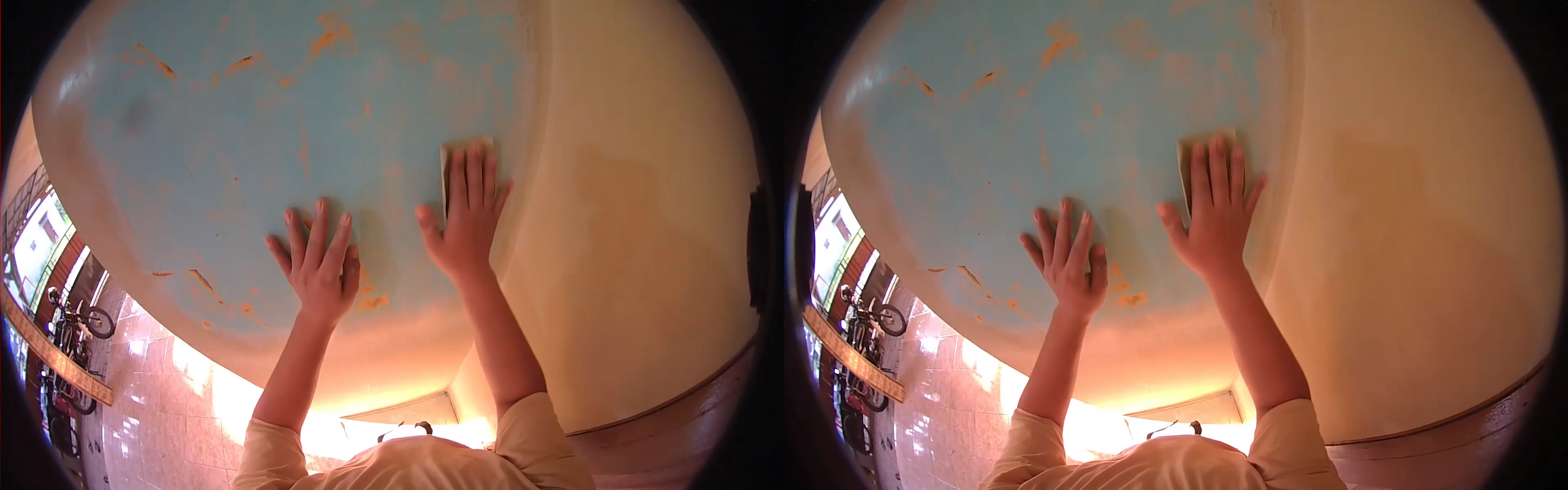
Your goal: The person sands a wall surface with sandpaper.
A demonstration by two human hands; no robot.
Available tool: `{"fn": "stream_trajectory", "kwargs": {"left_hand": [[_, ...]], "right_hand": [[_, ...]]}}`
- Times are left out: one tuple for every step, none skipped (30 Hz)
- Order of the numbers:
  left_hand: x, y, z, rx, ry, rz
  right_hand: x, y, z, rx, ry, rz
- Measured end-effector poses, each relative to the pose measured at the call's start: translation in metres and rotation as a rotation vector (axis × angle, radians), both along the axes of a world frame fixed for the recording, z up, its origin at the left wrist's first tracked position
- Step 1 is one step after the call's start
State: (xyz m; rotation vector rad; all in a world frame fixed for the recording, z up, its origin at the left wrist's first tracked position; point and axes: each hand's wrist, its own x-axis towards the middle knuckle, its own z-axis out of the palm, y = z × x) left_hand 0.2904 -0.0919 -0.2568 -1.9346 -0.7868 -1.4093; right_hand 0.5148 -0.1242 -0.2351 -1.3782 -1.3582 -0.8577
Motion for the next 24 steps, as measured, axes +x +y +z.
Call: {"fn": "stream_trajectory", "kwargs": {"left_hand": [[0.004,0.0,0.004,0.002,0.001,-0.004],[0.007,0.001,0.007,0.025,-0.014,0.012],[0.009,0.002,0.009,0.047,-0.031,0.029],[0.008,0.003,0.005,0.05,-0.031,0.028],[0.007,0.006,-0.003,0.081,-0.024,0.04],[0.006,0.008,-0.008,0.111,-0.017,0.052],[0.007,0.011,-0.009,0.112,-0.018,0.052],[0.008,0.012,-0.01,0.119,-0.037,0.054],[0.008,0.012,-0.012,0.124,-0.056,0.058],[0.008,0.009,-0.013,0.116,-0.055,0.063],[0.007,0.008,-0.013,0.122,-0.038,0.067],[0.007,0.009,-0.01,0.139,-0.022,0.069],[0.007,0.011,-0.008,0.143,-0.022,0.073],[0.007,0.01,-0.009,0.143,-0.025,0.077],[0.008,0.009,-0.01,0.143,-0.031,0.081],[0.009,0.009,-0.01,0.141,-0.033,0.085],[0.008,0.009,-0.01,0.14,-0.032,0.085],[0.008,0.009,-0.01,0.141,-0.032,0.086],[0.006,0.011,-0.011,0.142,-0.034,0.09],[0.006,0.011,-0.011,0.137,-0.037,0.094],[0.006,0.011,-0.011,0.133,-0.04,0.099],[0.006,0.01,-0.012,0.132,-0.044,0.103],[0.006,0.01,-0.012,0.139,-0.047,0.104],[0.007,0.012,-0.012,0.15,-0.051,0.107]], "right_hand": [[0.0,0.001,0.003,0.002,0.001,-0.004],[0.0,0.002,0.005,0.022,-0.003,0.012],[0.001,0.003,0.006,0.042,-0.009,0.029],[0.0,0.006,-0.014,0.036,-0.002,0.022],[-0.002,0.011,-0.052,0.03,0.004,0.015],[-0.006,0.014,-0.094,0.023,0.02,0.014],[-0.011,0.015,-0.141,0.014,0.035,0.013],[-0.018,0.011,-0.193,-0.064,0.029,0.014],[-0.022,0.007,-0.228,-0.143,0.024,0.015],[-0.022,0.004,-0.241,-0.151,0.024,0.02],[-0.021,0.003,-0.25,-0.11,-0.004,0.023],[-0.018,0.006,-0.251,-0.058,-0.032,0.026],[-0.011,0.004,-0.229,-0.098,-0.039,0.054],[-0.009,0.002,-0.192,-0.112,-0.019,0.052],[-0.005,0.001,-0.149,-0.126,-0.002,0.049],[-0.001,0.003,-0.111,-0.049,-0.014,0.055],[0.0,0.0,-0.073,-0.055,-0.003,0.057],[-0.001,-0.002,-0.044,-0.055,-0.007,0.061],[-0.003,-0.002,-0.022,-0.032,0.006,0.082],[-0.005,-0.001,-0.012,-0.008,0.018,0.102],[-0.007,0.002,-0.017,-0.006,0.013,0.105],[-0.01,0.005,-0.034,-0.009,0.034,0.106],[-0.014,0.008,-0.055,-0.013,0.053,0.107],[-0.02,0.013,-0.088,-0.023,0.048,0.1]]}}
